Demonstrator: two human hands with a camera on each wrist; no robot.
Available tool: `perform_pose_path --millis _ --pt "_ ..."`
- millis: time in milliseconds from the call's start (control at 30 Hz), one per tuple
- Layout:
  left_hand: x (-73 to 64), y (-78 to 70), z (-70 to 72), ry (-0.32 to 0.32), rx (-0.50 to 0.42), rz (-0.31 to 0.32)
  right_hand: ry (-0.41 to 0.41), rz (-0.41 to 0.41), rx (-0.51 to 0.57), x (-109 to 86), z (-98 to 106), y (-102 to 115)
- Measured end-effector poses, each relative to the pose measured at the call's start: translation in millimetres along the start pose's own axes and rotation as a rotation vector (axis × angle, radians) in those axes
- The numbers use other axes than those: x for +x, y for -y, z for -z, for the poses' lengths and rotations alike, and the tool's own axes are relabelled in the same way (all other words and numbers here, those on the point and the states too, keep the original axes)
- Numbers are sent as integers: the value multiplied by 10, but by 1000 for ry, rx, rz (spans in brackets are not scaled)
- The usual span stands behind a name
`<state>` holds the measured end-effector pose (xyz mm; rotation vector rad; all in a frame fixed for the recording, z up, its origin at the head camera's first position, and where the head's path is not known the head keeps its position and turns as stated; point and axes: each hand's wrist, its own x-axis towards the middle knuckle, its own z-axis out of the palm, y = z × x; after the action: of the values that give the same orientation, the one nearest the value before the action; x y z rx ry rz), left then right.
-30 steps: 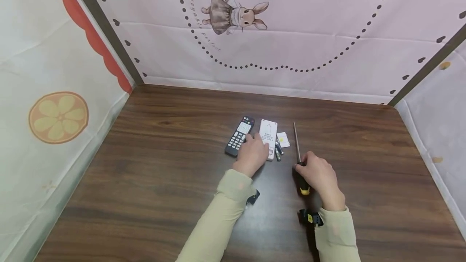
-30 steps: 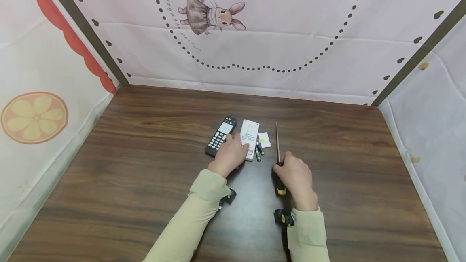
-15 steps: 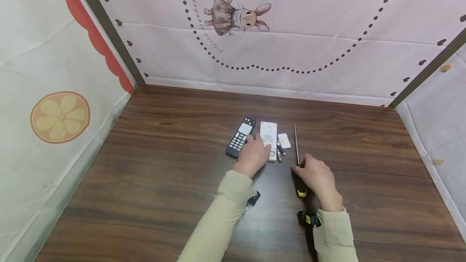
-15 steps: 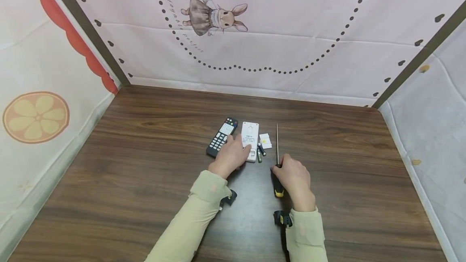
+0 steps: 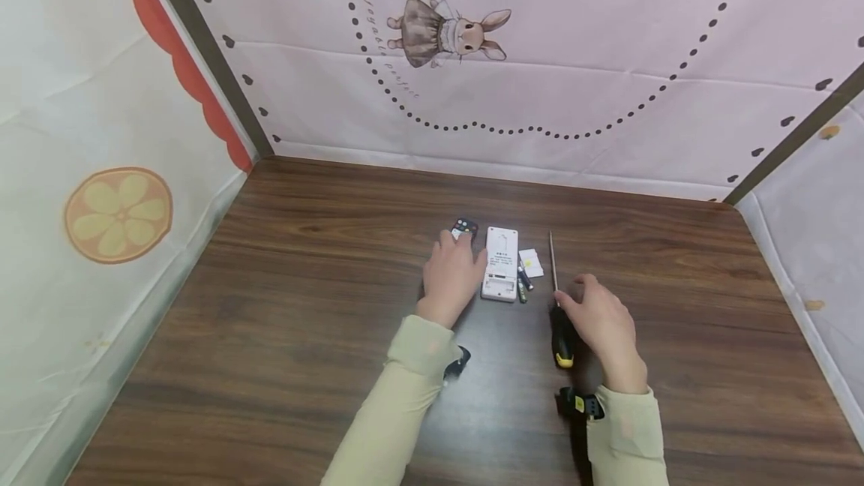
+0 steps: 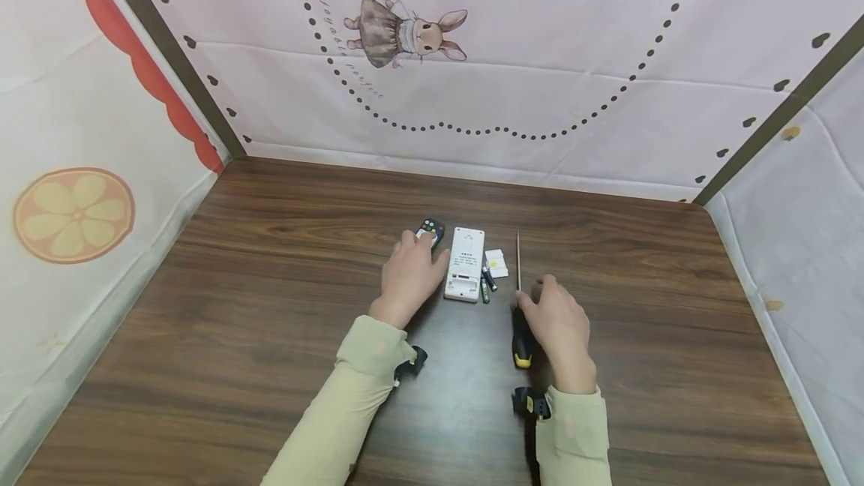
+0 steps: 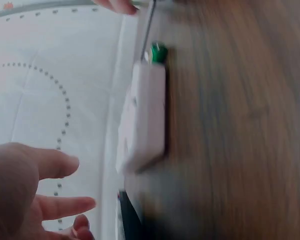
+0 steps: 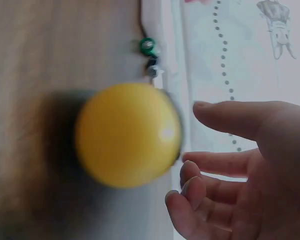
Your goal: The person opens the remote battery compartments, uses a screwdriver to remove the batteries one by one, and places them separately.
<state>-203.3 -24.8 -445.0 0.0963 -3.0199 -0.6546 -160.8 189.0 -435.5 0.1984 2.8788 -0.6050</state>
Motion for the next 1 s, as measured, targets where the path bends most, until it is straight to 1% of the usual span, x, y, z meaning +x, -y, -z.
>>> perform_pose_path --millis 67,200,300,467,533,600,700,800,867,1000 --pt "31 48 -3 -38 32 9 -42 17 11 3 32 18" --pt "62 130 -25 -46 89 25 -117 58 58 6 65 131" --pt "65 172 -37 -34 109 34 -157 121 98 6 54 267" --pt "51 230 -41 1 125 46 -169 264 145 4 -47 522" --pt "48 253 -42 23 120 53 -166 295 159 2 -97 616" --pt "52 278 -42 47 107 60 -172 306 170 3 -142 699" --pt "68 324 -36 92 61 85 -176 318 190 5 -191 790" --pt "91 377 -8 120 -24 120 -182 320 206 6 -216 846" --pt "106 414 15 127 -95 146 -180 316 218 5 -227 870" --pt "134 474 34 123 -224 164 -166 313 224 3 -252 889"
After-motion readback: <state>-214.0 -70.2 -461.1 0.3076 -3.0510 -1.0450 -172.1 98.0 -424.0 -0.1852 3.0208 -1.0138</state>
